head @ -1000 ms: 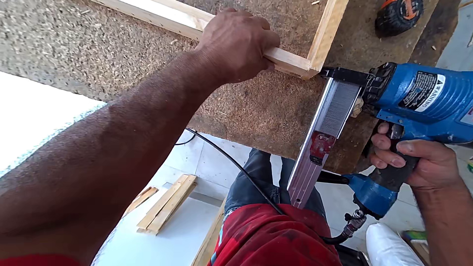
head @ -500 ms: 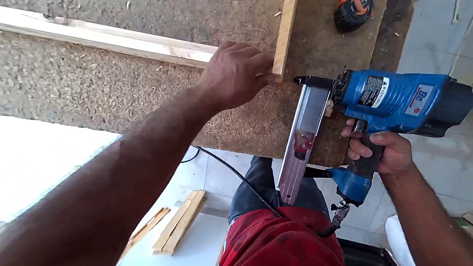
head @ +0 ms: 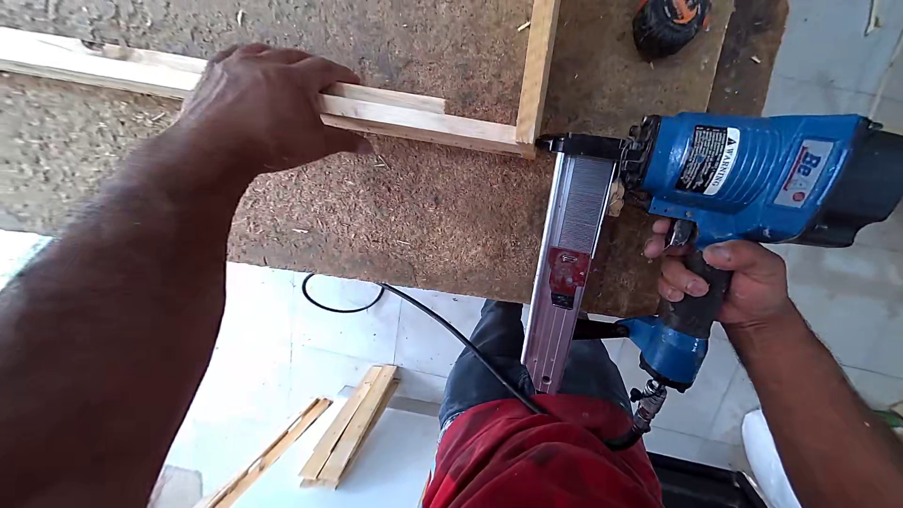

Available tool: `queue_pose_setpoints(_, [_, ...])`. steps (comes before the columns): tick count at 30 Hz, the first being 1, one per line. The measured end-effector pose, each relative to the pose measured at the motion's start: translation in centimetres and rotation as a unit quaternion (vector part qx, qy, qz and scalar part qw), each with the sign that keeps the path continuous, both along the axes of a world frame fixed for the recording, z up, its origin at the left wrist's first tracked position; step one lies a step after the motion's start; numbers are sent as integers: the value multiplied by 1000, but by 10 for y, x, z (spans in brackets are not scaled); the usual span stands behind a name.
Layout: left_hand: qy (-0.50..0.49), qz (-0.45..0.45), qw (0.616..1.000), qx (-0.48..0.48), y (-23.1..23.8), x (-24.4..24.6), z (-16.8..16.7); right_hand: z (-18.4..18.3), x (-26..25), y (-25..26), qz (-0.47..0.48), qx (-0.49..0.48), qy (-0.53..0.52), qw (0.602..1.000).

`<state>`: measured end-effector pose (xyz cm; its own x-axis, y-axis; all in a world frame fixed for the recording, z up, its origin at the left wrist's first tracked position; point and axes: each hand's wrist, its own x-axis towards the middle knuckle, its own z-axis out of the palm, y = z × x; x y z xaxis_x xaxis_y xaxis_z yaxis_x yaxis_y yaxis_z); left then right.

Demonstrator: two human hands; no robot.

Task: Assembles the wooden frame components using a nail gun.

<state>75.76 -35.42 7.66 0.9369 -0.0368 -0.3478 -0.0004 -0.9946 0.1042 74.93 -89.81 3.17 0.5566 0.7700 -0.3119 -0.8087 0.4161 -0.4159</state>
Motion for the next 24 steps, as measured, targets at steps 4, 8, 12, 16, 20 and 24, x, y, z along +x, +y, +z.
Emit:
queue_pose_setpoints(4, [31, 54, 997, 50, -9, 4, 3, 2, 1, -1, 2, -3, 6, 1000])
queue_pose_setpoints(8, [36, 68, 996, 47, -21, 4, 11, 10, 11, -2, 36, -41, 8, 998])
queue_pose_setpoints(12, [37, 80, 995, 47, -28, 5, 12, 22, 24, -1, 73, -74, 53, 993])
queue_pose_setpoints(16, [50, 70, 995, 52, -27, 5, 14, 19, 18, -5, 42, -57, -20, 997])
queue_pose_setpoints(20, [42, 66, 996, 51, -25, 5, 13, -5, 2, -10, -15, 2, 11, 1000])
queue_pose_setpoints(24, [42, 86, 994, 45, -22, 5, 7, -20, 1, -10, -8, 17, 35, 999])
